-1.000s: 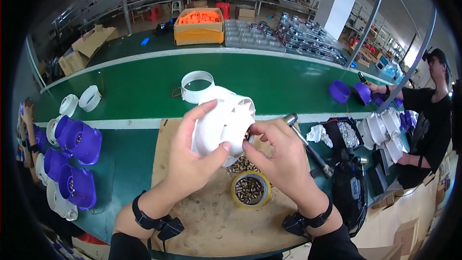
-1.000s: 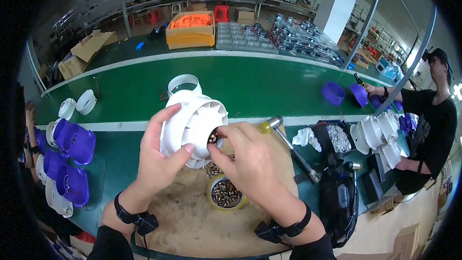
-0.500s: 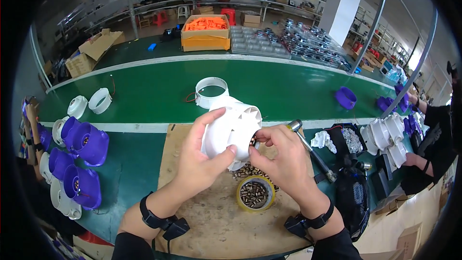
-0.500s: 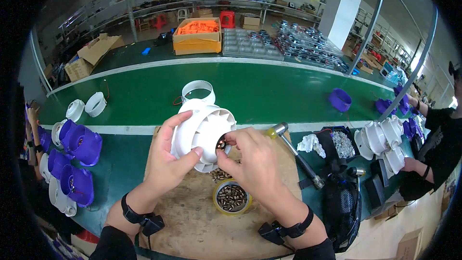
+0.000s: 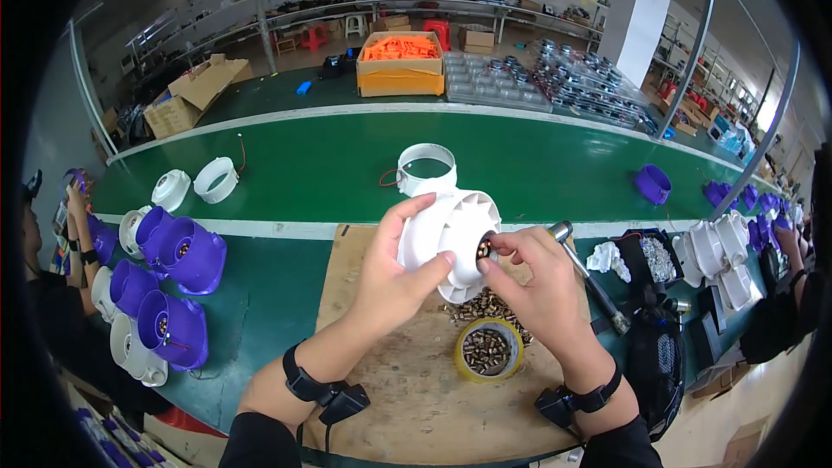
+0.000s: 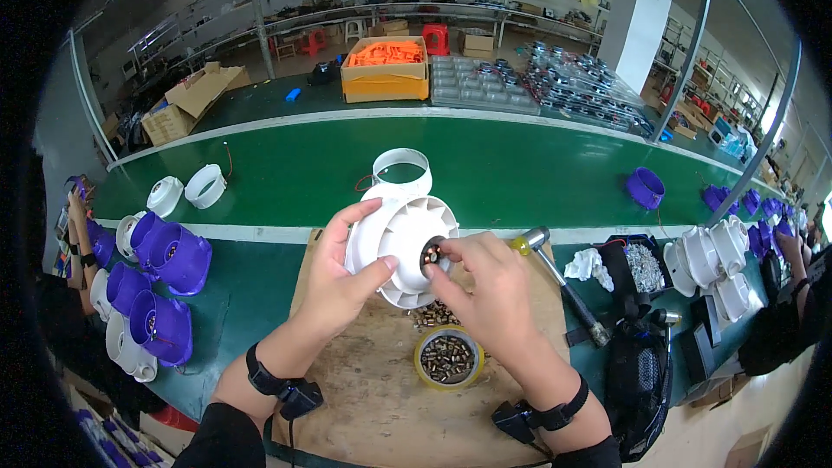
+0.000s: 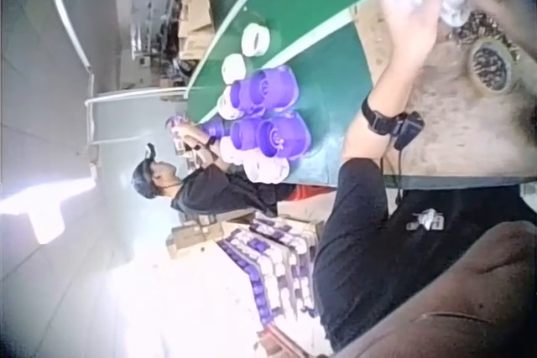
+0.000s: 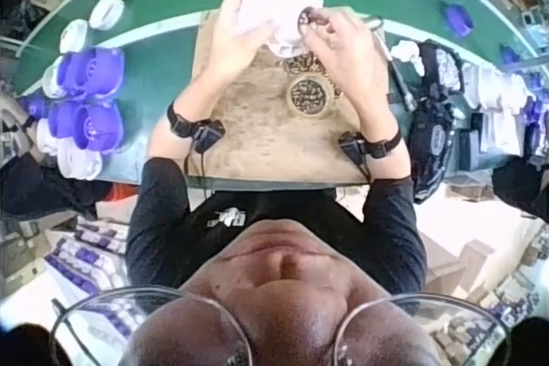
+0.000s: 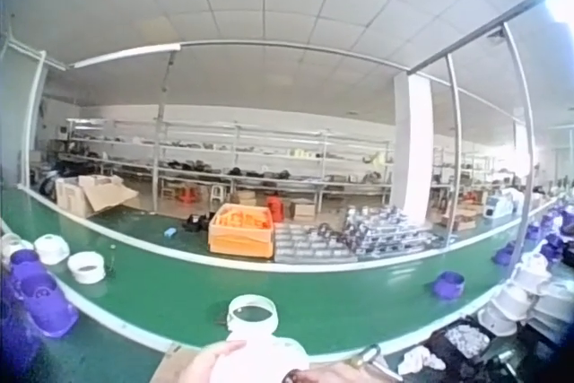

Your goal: The person picks up a purple housing, inserts a metal pin, and hammers it in with a mallet before placing a motor inside. They then repeat this process with a white housing and another purple housing, placing each on the conveyor belt.

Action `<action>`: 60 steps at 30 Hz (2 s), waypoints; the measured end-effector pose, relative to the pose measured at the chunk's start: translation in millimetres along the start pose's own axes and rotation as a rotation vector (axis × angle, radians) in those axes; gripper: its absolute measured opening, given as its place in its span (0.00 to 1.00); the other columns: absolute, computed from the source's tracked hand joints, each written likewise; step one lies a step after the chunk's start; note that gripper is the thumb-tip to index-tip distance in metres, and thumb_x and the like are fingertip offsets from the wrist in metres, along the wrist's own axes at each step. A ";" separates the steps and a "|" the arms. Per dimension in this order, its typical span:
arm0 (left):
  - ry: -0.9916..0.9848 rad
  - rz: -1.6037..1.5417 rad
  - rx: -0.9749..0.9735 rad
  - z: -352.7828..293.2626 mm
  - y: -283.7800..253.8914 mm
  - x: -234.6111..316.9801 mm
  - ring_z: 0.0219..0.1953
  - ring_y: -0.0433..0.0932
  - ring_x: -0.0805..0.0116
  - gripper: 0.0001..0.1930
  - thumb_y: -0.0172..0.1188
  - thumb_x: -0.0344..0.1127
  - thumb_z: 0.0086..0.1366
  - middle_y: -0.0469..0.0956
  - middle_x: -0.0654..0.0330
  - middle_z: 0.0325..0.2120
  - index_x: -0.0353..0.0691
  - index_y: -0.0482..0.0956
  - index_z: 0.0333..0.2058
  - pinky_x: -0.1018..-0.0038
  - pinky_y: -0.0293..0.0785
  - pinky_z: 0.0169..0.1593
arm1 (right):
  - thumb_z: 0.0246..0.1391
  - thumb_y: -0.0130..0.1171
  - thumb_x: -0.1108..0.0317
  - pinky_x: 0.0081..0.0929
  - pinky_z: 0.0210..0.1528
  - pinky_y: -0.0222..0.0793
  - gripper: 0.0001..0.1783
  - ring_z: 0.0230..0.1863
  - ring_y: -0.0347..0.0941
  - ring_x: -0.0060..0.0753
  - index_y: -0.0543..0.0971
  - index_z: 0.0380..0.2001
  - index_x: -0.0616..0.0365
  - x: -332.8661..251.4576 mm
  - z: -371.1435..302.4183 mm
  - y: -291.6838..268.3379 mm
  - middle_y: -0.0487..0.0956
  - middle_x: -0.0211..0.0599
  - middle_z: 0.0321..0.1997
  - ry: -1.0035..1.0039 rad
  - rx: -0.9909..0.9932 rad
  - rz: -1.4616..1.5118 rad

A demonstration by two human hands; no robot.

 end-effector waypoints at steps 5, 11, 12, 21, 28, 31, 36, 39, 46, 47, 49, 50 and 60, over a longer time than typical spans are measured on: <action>-0.072 -0.146 0.064 1.2 -3.3 5.3 0.59 0.70 0.66 0.34 0.63 0.23 0.59 0.70 0.54 0.56 0.36 0.60 0.63 0.68 0.69 0.61 | 0.42 0.76 0.58 0.37 0.45 0.72 0.35 0.45 0.74 0.43 0.75 0.50 0.65 -6.3 -3.4 -1.0 0.76 0.49 0.46 0.103 -0.090 0.033; -0.034 -0.167 0.114 -4.0 -0.5 -7.7 0.60 0.69 0.65 0.35 0.63 0.22 0.58 0.68 0.53 0.57 0.36 0.59 0.64 0.67 0.69 0.61 | 0.34 0.80 0.54 0.38 0.59 0.67 0.63 0.62 0.65 0.43 0.55 0.68 0.67 -0.2 -1.5 24.9 0.61 0.51 0.66 0.200 -0.272 0.114; -0.061 -0.126 0.141 -4.1 -4.4 -7.8 0.61 0.69 0.64 0.36 0.62 0.21 0.59 0.67 0.52 0.58 0.37 0.57 0.64 0.66 0.70 0.61 | 0.32 0.80 0.52 0.41 0.63 0.65 0.65 0.64 0.63 0.47 0.54 0.67 0.70 0.7 2.4 29.7 0.59 0.56 0.68 0.188 -0.307 0.167; -0.209 -0.261 0.160 -1.1 -6.2 -9.9 0.61 0.68 0.62 0.41 0.64 0.25 0.59 0.64 0.49 0.60 0.41 0.50 0.67 0.63 0.69 0.61 | 0.31 0.78 0.52 0.39 0.65 0.63 0.59 0.63 0.65 0.54 0.60 0.62 0.74 24.3 18.9 49.1 0.67 0.61 0.60 0.104 -0.239 0.152; -0.177 0.037 0.153 -0.1 -33.6 -15.4 0.62 0.63 0.57 0.37 0.65 0.35 0.62 0.67 0.46 0.58 0.38 0.55 0.64 0.60 0.59 0.65 | 0.27 0.79 0.56 0.38 0.67 0.62 0.61 0.64 0.65 0.55 0.60 0.64 0.72 133.7 81.1 16.3 0.65 0.60 0.63 0.181 -0.170 -0.375; -0.145 0.067 0.115 0.8 -35.5 -9.6 0.61 0.64 0.59 0.31 0.63 0.32 0.62 0.69 0.47 0.56 0.37 0.60 0.61 0.61 0.60 0.65 | 0.24 0.79 0.55 0.42 0.64 0.66 0.64 0.62 0.67 0.58 0.58 0.67 0.58 192.5 93.0 8.8 0.64 0.49 0.67 0.290 -0.180 -0.502; -0.138 0.089 0.084 1.3 -36.8 -4.6 0.59 0.67 0.63 0.26 0.61 0.28 0.62 0.71 0.50 0.54 0.35 0.65 0.58 0.65 0.63 0.63 | 0.26 0.77 0.56 0.39 0.69 0.61 0.61 0.69 0.61 0.55 0.60 0.67 0.59 255.9 89.5 5.2 0.61 0.53 0.70 0.368 -0.358 -0.530; -0.131 0.050 0.092 -0.1 -42.5 -3.6 0.58 0.68 0.64 0.25 0.60 0.27 0.62 0.73 0.51 0.52 0.34 0.65 0.57 0.66 0.64 0.62 | 0.31 0.75 0.60 0.36 0.72 0.57 0.53 0.73 0.55 0.52 0.64 0.65 0.61 253.2 82.8 16.2 0.59 0.58 0.71 0.318 -0.347 -0.474; -0.108 0.085 0.072 0.8 -45.5 -4.9 0.52 0.72 0.69 0.20 0.57 0.26 0.64 0.75 0.53 0.50 0.33 0.68 0.55 0.72 0.69 0.57 | 0.45 0.68 0.70 0.39 0.67 0.63 0.35 0.67 0.63 0.54 0.70 0.58 0.63 234.7 55.8 2.5 0.67 0.58 0.64 0.313 -0.009 -0.437; -0.110 0.055 0.084 1.4 -45.3 -5.5 0.49 0.74 0.70 0.17 0.57 0.25 0.64 0.77 0.54 0.46 0.33 0.70 0.51 0.73 0.70 0.54 | 0.47 0.67 0.70 0.40 0.64 0.66 0.32 0.63 0.68 0.54 0.71 0.57 0.63 230.2 53.1 -0.9 0.69 0.57 0.62 0.369 0.010 -0.415; -0.142 0.014 0.104 3.8 -46.8 -17.2 0.44 0.75 0.73 0.14 0.56 0.25 0.64 0.77 0.56 0.43 0.33 0.71 0.49 0.76 0.71 0.50 | 0.49 0.65 0.69 0.41 0.55 0.72 0.22 0.51 0.76 0.48 0.76 0.48 0.64 225.1 37.8 -6.8 0.75 0.53 0.53 0.339 0.112 -0.390; -0.168 -0.027 0.120 3.5 -47.0 -26.5 0.40 0.76 0.76 0.11 0.55 0.25 0.65 0.78 0.59 0.39 0.33 0.73 0.46 0.78 0.72 0.45 | 0.50 0.65 0.68 0.39 0.52 0.73 0.18 0.48 0.77 0.45 0.77 0.44 0.64 227.7 30.6 -14.6 0.78 0.51 0.48 0.369 0.138 -0.302; -0.242 -0.077 0.109 -20.9 -34.4 -83.7 0.22 0.64 0.85 0.07 0.53 0.32 0.71 0.71 0.70 0.23 0.39 0.73 0.45 0.84 0.59 0.24 | 0.53 0.59 0.75 0.38 0.47 0.70 0.05 0.42 0.75 0.49 0.78 0.33 0.63 165.1 -35.2 -2.1 0.79 0.48 0.36 0.247 0.311 -0.374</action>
Point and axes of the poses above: each hand's wrist, its own z-axis towards the middle knuckle, its own y-axis out of the palm, x = y × z, the point moved 2 cm from there along z, towards the middle knuckle
